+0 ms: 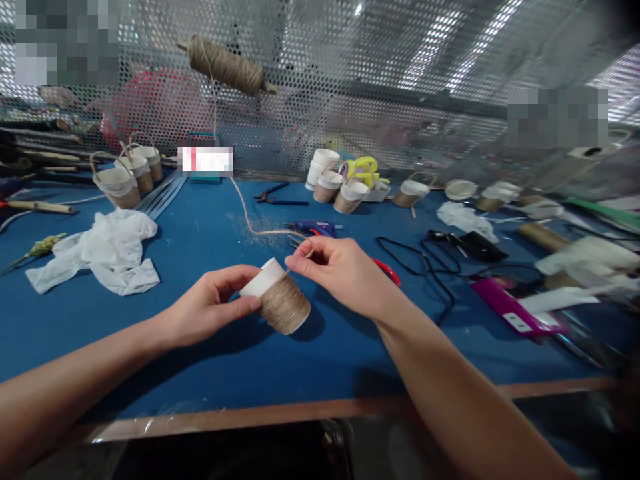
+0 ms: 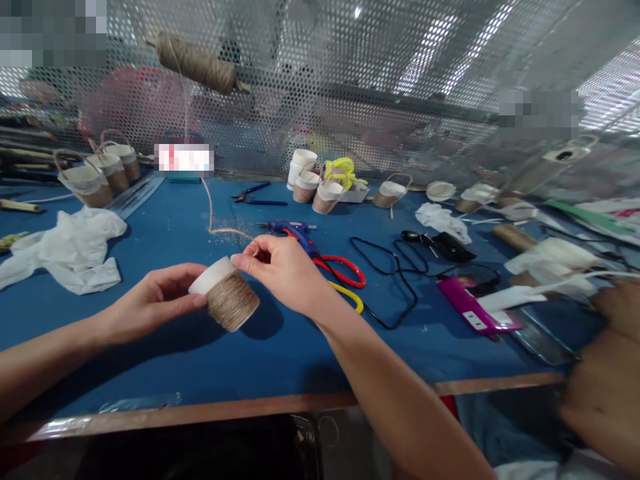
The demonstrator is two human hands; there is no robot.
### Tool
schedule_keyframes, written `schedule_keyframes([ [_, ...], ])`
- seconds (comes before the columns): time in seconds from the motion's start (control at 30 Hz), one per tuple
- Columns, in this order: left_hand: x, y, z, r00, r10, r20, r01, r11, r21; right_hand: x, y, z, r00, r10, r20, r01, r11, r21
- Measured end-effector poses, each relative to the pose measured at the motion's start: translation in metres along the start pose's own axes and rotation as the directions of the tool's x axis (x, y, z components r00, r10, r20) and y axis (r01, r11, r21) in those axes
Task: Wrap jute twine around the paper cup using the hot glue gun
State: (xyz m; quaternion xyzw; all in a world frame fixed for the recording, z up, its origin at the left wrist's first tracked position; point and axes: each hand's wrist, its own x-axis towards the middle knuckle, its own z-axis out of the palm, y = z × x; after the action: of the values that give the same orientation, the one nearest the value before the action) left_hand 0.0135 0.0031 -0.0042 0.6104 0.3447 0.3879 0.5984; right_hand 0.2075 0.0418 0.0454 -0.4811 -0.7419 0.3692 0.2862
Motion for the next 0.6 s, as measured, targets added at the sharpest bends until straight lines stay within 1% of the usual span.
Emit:
schedule_keyframes([
  [0.27,-0.0022,0.0056,0.0021,1.000,0.002,0.029,-0.002,1.000,-0.018,-0.0073,0.0056,-0.0004,0.999,0.017,0.035,-0.019,0.999,0.042],
  [0.43,-0.0045,0.0063,0.0023,1.000,-0.012,0.022,0.013,1.000,-0.023,-0.0080,0.0074,-0.0006,0.999,-0.010,0.049,0.007,0.998,0.063],
  [0.6,-0.0057,0.0068,0.0019,0.999,0.003,0.048,0.001,0.997,-0.072,-0.0074,0.0088,-0.0005,0.997,0.001,0.078,-0.006,0.998,0.066],
])
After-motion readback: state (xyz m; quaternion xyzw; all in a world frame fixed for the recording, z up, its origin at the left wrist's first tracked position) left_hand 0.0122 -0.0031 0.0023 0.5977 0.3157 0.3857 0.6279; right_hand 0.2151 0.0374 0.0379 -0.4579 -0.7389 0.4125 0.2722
